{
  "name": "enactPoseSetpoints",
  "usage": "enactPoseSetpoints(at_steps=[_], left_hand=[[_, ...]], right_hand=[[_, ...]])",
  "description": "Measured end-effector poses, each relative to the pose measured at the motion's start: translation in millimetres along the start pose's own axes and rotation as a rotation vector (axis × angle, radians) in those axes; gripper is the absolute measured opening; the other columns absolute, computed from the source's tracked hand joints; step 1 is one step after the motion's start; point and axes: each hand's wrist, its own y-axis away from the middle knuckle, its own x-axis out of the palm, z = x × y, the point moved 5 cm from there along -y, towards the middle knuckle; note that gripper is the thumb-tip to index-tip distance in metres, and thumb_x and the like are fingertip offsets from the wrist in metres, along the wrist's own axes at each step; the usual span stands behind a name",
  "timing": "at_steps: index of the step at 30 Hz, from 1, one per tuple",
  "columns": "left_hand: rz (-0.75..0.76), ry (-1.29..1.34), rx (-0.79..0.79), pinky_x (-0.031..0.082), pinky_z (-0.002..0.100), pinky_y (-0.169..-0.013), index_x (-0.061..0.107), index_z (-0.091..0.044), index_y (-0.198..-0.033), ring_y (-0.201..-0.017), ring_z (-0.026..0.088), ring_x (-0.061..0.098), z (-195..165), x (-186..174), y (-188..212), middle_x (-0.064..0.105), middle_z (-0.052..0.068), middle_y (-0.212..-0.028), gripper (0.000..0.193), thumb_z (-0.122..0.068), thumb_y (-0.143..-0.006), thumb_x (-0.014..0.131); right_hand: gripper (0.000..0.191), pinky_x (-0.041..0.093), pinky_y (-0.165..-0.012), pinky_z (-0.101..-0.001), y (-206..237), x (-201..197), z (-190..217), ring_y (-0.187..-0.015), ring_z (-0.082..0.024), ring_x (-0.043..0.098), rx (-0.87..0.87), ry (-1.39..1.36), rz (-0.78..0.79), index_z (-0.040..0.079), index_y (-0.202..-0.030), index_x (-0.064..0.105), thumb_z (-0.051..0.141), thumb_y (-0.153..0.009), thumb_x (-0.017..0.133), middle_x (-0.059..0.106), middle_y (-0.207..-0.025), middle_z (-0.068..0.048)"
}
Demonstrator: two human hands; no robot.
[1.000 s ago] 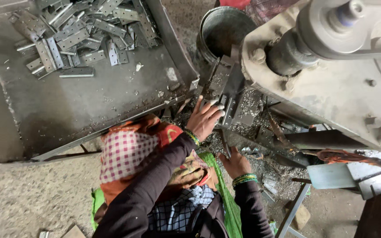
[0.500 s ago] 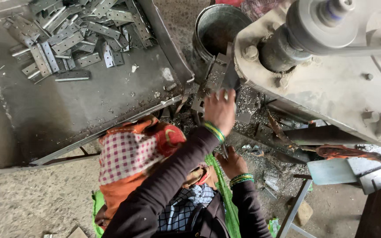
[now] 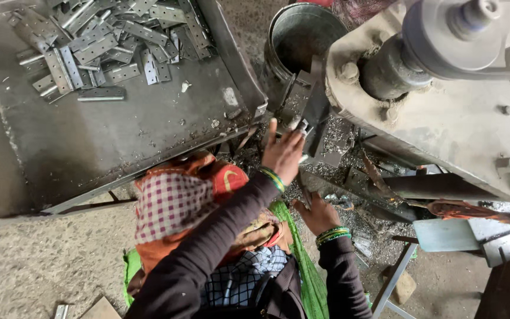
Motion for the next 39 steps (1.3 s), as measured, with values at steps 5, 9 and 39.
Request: enactPoseSetpoints(at_steps=[5, 9, 39], left_hand=[[0.049, 0.039, -0.201, 0.009, 0.068, -0.126, 0.055, -0.002, -0.142, -0.139, 0.027, 0.05, -18, 17, -20, 0.056, 0.012, -0.145, 0.055, -0.017, -0.09, 0.068], [0.152, 0.209, -0.198, 0.007, 0.066, -0.123, 0.052, -0.002, -0.139, -0.14, 0.029, 0.046, -14, 16, -24, 0.051, 0.013, -0.147, 0.064, -0.022, -0.083, 0.075], [0.14, 0.154, -0.096, 0.007, 0.068, -0.125, 0.057, -0.006, -0.137, -0.14, 0.028, 0.048, 7, 2, -13, 0.055, 0.008, -0.145, 0.058, -0.022, -0.084, 0.073]], right_hand=[[0.062, 0.061, -0.058, -0.0453, -1, -17, 20, -0.063, -0.031, 0.071, -0.301, 0.052, -0.181, 0.001, -0.142, 0.047, 0.045, -0.099, 0.057, 0.072, -0.096, -0.026], [0.062, 0.064, -0.059, -0.0425, -6, -1, 0, -0.06, -0.029, 0.072, -0.042, -0.02, -0.024, 0.008, -0.145, 0.043, 0.046, -0.097, 0.054, 0.067, -0.105, -0.02], [0.041, 0.054, -0.045, -0.0462, -41, 122, -66, -0.052, -0.034, 0.067, -0.001, -0.12, -0.387, 0.008, -0.114, 0.057, 0.046, -0.101, 0.057, 0.07, -0.067, -0.02]])
